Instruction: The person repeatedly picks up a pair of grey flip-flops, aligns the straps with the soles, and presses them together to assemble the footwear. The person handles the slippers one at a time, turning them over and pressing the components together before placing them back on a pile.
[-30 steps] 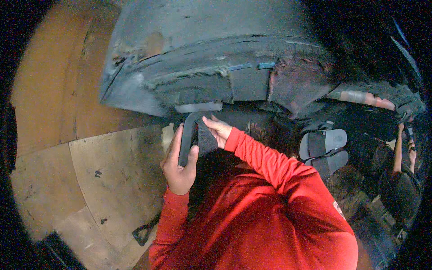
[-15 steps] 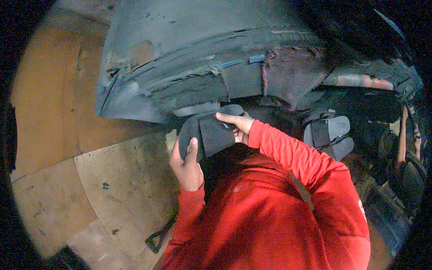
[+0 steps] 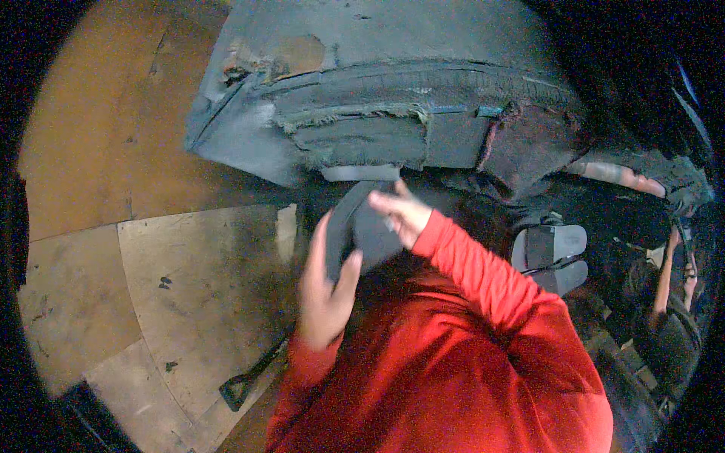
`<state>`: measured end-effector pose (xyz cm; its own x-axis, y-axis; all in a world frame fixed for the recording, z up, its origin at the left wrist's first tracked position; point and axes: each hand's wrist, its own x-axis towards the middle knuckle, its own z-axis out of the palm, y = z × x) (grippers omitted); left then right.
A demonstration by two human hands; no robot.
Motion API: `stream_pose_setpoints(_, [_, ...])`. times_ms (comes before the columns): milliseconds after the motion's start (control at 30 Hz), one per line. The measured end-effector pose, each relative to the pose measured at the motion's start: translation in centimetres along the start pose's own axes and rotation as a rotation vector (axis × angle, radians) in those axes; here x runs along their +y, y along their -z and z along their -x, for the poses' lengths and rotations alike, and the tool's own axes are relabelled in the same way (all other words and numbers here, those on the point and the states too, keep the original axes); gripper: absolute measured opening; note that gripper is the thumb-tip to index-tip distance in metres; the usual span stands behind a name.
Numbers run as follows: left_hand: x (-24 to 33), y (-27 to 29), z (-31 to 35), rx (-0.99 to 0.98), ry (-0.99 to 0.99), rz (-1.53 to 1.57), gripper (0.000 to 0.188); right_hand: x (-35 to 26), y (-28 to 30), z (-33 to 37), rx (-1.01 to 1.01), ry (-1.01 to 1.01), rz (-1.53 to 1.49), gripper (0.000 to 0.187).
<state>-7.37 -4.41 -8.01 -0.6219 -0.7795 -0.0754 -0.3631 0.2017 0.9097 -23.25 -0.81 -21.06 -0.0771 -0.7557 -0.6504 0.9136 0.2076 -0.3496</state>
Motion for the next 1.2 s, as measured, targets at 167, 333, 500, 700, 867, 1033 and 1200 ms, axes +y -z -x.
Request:
stream_pose_setpoints(167, [-1.7,-0.7,3.4,0.066,-0.074,-0.067,0.063,-1.6,1.1,1.5,-0.038,-0.004,0.132,0.104])
stream_pose_setpoints(333, [-10.2,-1.1,14.0,0.061,0.169,0.141,0.066,2.4,0.2,4.7,-0.254,0.153,0.373,0.134])
stream_pose_setpoints(500, [-13.2,-2.6,10.7,-0.036,-0.148,0.16,0.075,3.2,0.6,3.7,-0.234,0.357,0.863,0.134])
stream_pose_setpoints(700, [-9.8,-3.6,-2.2,-0.081,0.062,0.515,0.061,2.5,1.6,3.3,-0.425,0.283,0.731,0.131])
stream_pose_setpoints(867, [-8.3,-3.8,-4.1,-0.07,0.188,0.406,0.051,1.1,1.5,2.3,-0.531,0.212,0.782,0.128])
stream_pose_setpoints(1033, [-9.1,-5.3,-5.3,-0.099,0.161,0.443,0.053,-1.2,2.8,1.0,-0.417,0.083,0.887,0.118])
stream_pose_setpoints(1200, [-10.4,-6.6,-1.4,0.017,0.097,0.992,0.065,2.2,4.5,1.5,-0.131,1.071,1.645,0.092])
